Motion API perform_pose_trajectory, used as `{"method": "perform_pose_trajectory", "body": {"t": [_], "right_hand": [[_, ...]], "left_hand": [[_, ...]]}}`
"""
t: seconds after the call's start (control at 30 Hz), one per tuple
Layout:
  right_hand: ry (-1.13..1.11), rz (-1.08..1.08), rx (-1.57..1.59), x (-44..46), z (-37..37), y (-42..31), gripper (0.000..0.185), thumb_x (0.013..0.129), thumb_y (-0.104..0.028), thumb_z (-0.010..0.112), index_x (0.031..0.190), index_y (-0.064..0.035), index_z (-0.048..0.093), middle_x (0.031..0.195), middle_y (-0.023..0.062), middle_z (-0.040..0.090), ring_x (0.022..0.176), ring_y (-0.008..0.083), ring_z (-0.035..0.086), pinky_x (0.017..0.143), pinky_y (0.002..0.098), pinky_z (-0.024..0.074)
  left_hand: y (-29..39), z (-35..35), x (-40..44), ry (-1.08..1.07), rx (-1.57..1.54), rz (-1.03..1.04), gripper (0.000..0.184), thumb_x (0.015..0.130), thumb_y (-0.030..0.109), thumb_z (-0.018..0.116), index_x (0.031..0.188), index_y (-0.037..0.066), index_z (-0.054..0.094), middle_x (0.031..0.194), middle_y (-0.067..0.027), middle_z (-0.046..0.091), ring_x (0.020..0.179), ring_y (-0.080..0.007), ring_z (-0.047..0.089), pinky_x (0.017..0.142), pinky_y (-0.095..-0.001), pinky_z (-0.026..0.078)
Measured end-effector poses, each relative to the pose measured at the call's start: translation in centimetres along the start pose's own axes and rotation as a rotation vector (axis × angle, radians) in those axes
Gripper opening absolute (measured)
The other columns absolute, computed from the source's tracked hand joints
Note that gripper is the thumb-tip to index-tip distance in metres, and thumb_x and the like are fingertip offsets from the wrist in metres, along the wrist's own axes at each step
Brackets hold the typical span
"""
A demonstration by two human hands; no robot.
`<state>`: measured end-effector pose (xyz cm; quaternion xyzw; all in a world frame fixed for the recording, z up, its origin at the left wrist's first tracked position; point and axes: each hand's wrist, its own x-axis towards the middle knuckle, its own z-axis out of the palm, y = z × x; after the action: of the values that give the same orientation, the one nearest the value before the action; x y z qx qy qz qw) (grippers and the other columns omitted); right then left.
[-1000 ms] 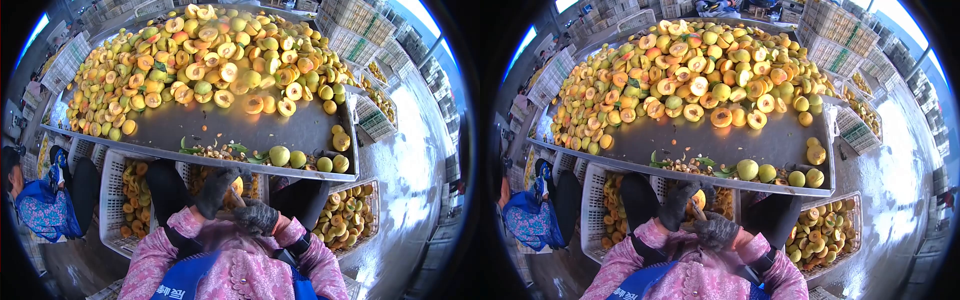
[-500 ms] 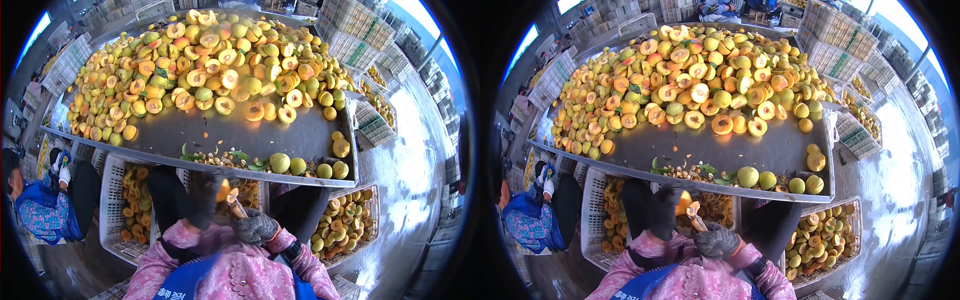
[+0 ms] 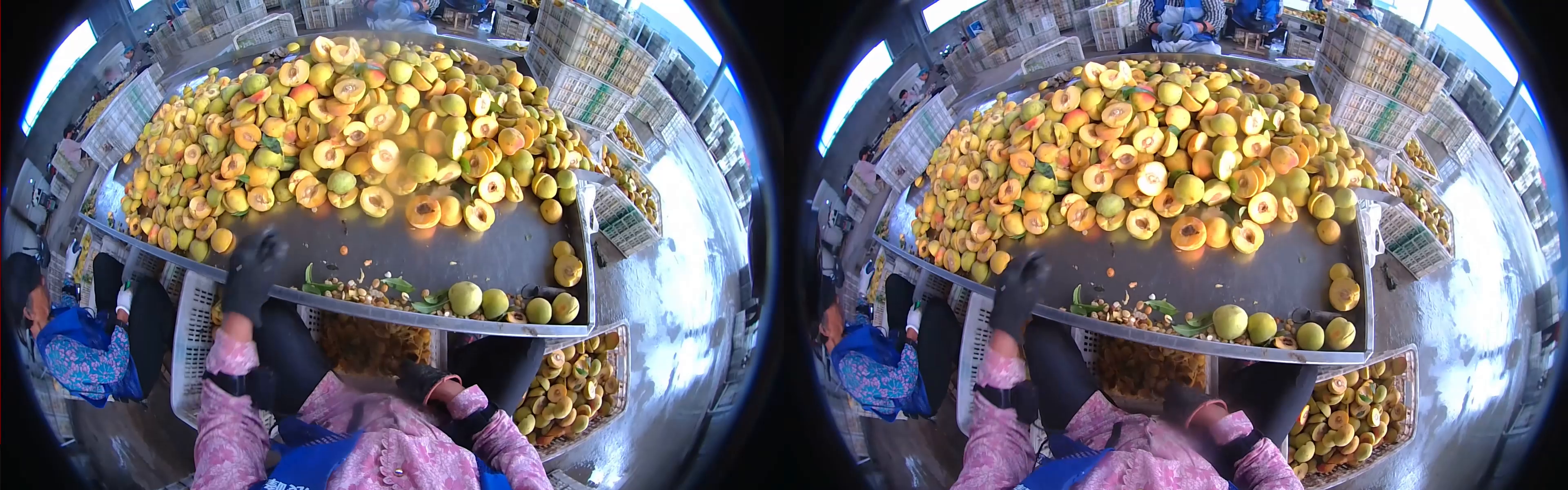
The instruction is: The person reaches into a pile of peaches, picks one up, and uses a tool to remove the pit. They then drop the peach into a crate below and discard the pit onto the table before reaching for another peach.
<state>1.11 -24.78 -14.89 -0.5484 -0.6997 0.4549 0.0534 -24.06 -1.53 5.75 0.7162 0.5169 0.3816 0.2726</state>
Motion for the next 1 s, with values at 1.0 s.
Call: {"method": "perform_pose_trajectory", "body": {"t": [1.0], "right_hand": [[0.860, -0.087, 0.726, -1.4, -14.3, -11.6, 0.023, 0.079, -0.014, 0.063, 0.094, 0.0004, 0.054, 0.083, 0.0128, 0.057, 0.077, 0.0251, 0.057, 0.069, 0.0352, 0.0448]], "left_hand": [[6.4, 11.2, -7.9, -0.381, -0.390, 0.455, 0.042, 0.076, -0.006, 0.051, 0.117, -0.003, 0.050, 0.118, -0.0197, 0.053, 0.111, -0.0342, 0.050, 0.096, -0.0404, 0.039]]}}
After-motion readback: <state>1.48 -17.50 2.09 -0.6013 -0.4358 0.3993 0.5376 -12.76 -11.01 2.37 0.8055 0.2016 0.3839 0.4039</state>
